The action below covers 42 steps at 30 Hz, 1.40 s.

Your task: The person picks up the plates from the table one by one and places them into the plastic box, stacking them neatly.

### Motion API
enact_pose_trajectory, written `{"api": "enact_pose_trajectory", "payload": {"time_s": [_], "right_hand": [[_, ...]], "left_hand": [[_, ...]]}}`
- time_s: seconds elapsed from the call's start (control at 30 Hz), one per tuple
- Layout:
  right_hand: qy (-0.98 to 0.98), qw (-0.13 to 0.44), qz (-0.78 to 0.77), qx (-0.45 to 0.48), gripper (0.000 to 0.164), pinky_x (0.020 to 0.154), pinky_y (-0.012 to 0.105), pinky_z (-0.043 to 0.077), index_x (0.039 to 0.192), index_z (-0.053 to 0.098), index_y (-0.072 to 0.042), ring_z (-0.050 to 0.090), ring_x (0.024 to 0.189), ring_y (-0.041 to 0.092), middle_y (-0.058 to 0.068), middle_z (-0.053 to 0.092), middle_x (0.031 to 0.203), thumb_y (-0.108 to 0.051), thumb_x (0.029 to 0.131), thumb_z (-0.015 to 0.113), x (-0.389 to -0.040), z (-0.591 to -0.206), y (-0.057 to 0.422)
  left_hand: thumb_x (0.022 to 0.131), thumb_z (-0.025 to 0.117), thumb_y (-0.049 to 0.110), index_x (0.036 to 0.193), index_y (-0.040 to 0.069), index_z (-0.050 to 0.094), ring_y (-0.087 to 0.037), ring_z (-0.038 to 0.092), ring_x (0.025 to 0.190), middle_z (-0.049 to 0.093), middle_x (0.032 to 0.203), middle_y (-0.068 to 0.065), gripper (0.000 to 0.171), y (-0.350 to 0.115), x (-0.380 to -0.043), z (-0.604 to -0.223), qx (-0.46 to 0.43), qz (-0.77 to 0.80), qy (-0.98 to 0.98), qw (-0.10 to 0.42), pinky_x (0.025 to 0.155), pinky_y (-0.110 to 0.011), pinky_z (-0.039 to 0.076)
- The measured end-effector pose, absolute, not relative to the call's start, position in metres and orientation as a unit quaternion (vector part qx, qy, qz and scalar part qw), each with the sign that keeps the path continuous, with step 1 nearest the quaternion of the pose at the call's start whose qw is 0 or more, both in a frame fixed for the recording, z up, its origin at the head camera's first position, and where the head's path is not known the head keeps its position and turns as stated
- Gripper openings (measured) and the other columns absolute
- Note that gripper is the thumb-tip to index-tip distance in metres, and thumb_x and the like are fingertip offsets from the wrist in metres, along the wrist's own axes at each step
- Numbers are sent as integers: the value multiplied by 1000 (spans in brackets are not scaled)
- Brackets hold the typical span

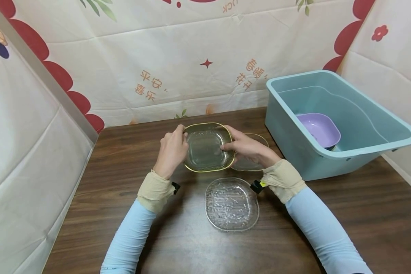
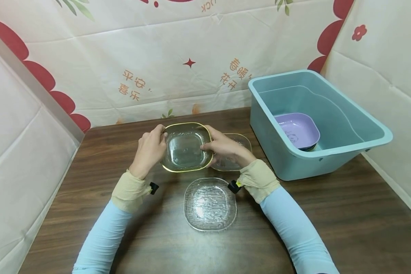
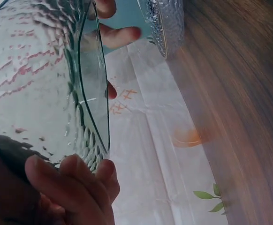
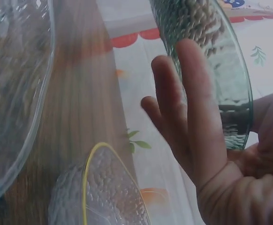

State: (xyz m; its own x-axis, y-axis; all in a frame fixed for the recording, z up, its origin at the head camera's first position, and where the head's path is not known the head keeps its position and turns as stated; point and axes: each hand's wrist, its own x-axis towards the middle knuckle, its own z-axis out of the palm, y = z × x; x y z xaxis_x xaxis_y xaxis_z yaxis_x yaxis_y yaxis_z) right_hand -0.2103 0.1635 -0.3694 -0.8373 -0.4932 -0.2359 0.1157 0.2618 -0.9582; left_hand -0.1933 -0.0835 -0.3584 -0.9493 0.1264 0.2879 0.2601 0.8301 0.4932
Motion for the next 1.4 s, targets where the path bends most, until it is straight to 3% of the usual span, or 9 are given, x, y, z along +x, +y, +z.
{"api": "enact_pose_trajectory", "payload": {"time_s": [0.2,0.4,0.5,0.67,0.83,1.07,1.4], "right_hand": [[749,232,-608,-121,65,58,52,64,157,31,-14,75,79,34,32,50,130,5,99,54,-212,-368,164],[754,204,-614,-114,66,65,51,65,157,34,-12,73,89,33,31,50,131,9,97,54,-211,-366,166],[769,183,-602,-112,67,73,45,66,157,34,-10,69,100,34,29,49,135,9,96,54,-213,-364,169],[792,141,-586,-98,68,76,38,64,156,36,-9,63,109,35,27,50,137,10,94,55,-215,-361,177],[795,123,-587,-92,69,76,34,64,157,35,-8,66,102,27,27,52,136,11,94,55,-217,-357,184],[787,118,-599,-88,70,65,42,66,159,31,-8,71,80,18,30,53,127,11,96,53,-215,-344,189],[805,102,-579,-83,66,77,32,62,156,35,-6,60,115,35,26,50,141,10,95,55,-212,-343,185]], "left_hand": [[108,52,16,113,4,63,-31,64,70,71,83,-14,18,-84,-193,-356,-102,-282,-947,113,71,-52,57],[108,53,23,107,6,62,-28,60,69,63,77,-9,19,-84,-193,-354,-101,-303,-941,108,66,-47,53],[110,47,39,104,10,62,-28,61,71,60,76,-7,33,-84,-194,-354,-89,-324,-936,103,66,-45,52],[109,23,60,99,16,60,-30,65,78,63,79,-6,58,-84,-196,-356,-69,-351,-929,91,70,-46,52],[108,15,61,94,14,54,-35,64,77,61,79,-12,63,-86,-197,-357,-55,-339,-936,77,66,-48,50],[108,19,62,111,16,60,-41,69,94,69,96,-13,61,-86,-197,-359,-32,-309,-949,48,75,-55,53],[107,24,63,122,17,61,-39,70,99,74,111,-12,61,-83,-199,-366,-38,-288,-957,18,81,-53,56]]}}
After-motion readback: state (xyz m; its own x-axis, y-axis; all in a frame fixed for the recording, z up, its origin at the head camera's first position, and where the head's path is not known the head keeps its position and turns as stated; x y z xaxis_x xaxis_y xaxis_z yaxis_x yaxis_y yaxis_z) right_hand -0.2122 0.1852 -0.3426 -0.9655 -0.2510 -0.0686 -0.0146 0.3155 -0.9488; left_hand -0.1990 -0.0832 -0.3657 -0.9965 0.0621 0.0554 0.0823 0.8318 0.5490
